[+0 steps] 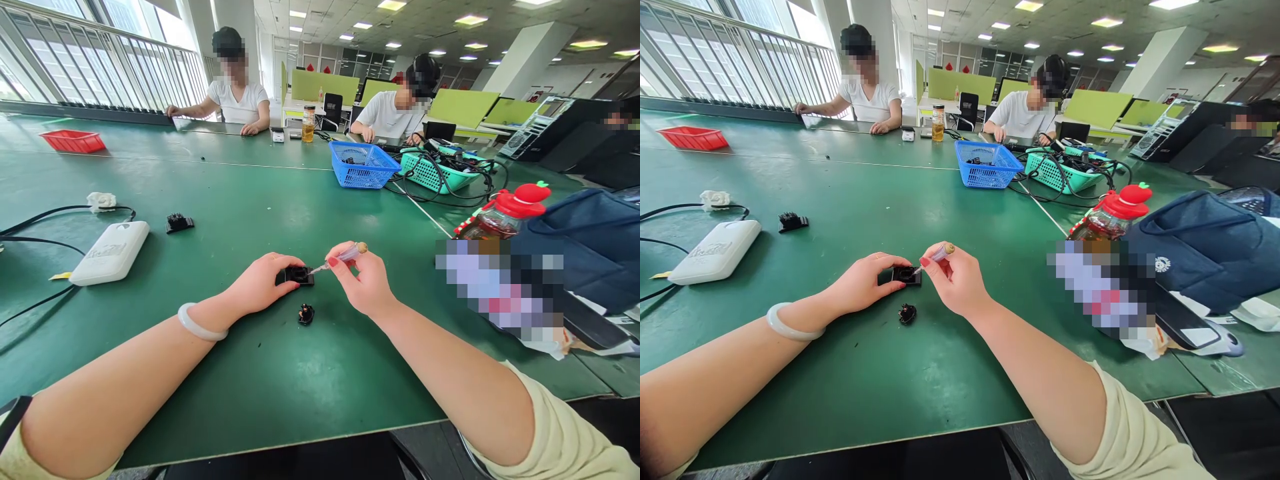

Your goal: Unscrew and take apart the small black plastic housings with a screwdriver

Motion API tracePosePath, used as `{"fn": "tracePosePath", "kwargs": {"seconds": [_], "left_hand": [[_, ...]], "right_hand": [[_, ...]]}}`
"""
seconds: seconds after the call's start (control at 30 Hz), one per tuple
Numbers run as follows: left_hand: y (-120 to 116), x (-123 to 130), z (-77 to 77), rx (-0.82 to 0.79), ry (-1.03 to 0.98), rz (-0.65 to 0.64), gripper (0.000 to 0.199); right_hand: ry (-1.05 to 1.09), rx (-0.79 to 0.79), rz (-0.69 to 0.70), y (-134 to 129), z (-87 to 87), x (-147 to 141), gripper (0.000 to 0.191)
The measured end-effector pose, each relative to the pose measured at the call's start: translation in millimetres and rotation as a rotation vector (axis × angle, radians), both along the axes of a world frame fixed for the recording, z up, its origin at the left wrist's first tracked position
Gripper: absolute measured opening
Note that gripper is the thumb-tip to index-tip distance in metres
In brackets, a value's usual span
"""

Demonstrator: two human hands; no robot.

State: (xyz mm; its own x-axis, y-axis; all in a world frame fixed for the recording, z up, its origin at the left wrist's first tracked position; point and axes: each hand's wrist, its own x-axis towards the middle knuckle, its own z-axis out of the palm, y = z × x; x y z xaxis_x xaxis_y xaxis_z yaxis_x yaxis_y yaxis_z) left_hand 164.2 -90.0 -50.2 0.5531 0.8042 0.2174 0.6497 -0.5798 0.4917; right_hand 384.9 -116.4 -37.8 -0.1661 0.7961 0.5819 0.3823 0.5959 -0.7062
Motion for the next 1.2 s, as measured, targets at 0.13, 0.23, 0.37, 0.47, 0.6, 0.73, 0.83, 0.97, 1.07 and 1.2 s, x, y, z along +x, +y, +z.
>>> {"fn": "tracePosePath", "kwargs": {"seconds": [0.13,0.23,0.37,0.47,0.6,0.73,0.83,0.97,1.07,1.2], "left_hand": [[-0.6,0.4,0.5,-0.011,0.006,0.011,0.037],[-0.6,0.2,0.1,-0.012,0.003,0.011,0.037],[0.5,-0.2,-0.8,-0.006,0.006,0.005,0.037],[1.4,-0.3,-1.1,-0.014,0.017,0.02,0.037],[1.4,-0.4,-1.3,-0.02,0.015,0.027,0.038],[0.8,-0.3,-1.2,-0.022,0.008,0.02,0.039],[0.7,0.1,-0.4,-0.013,-0.009,0.039,0.038],[-0.1,0.4,0.9,0.033,-0.063,0.025,0.033],[-1.9,0.2,2.2,0.092,-0.096,0.046,0.032],[-6.3,-0.2,6.3,0.257,-0.025,0.25,0.033]], "right_hand": [[-0.033,0.041,0.004,-3.0,0.7,0.2,0.031],[-0.032,0.092,0.002,-3.8,0.4,0.4,0.026],[-0.121,0.059,0.05,-2.4,0.4,-0.7,0.018],[-0.244,-0.002,0.084,-1.2,0.2,-1.9,0.011],[-0.178,0.041,0.069,-3.8,1.6,-0.3,0.015],[-0.071,0.093,0.057,-6.7,4.4,0.6,0.017],[-0.158,0.005,0.096,-4.8,3.4,-1.9,0.016],[-0.248,-0.103,0.093,-1.8,0.2,-4.1,0.012],[-0.139,-0.028,0.062,-3.9,1.1,-1.7,0.014],[0.016,0.091,-0.01,-7.8,5.6,2.2,0.02]]}}
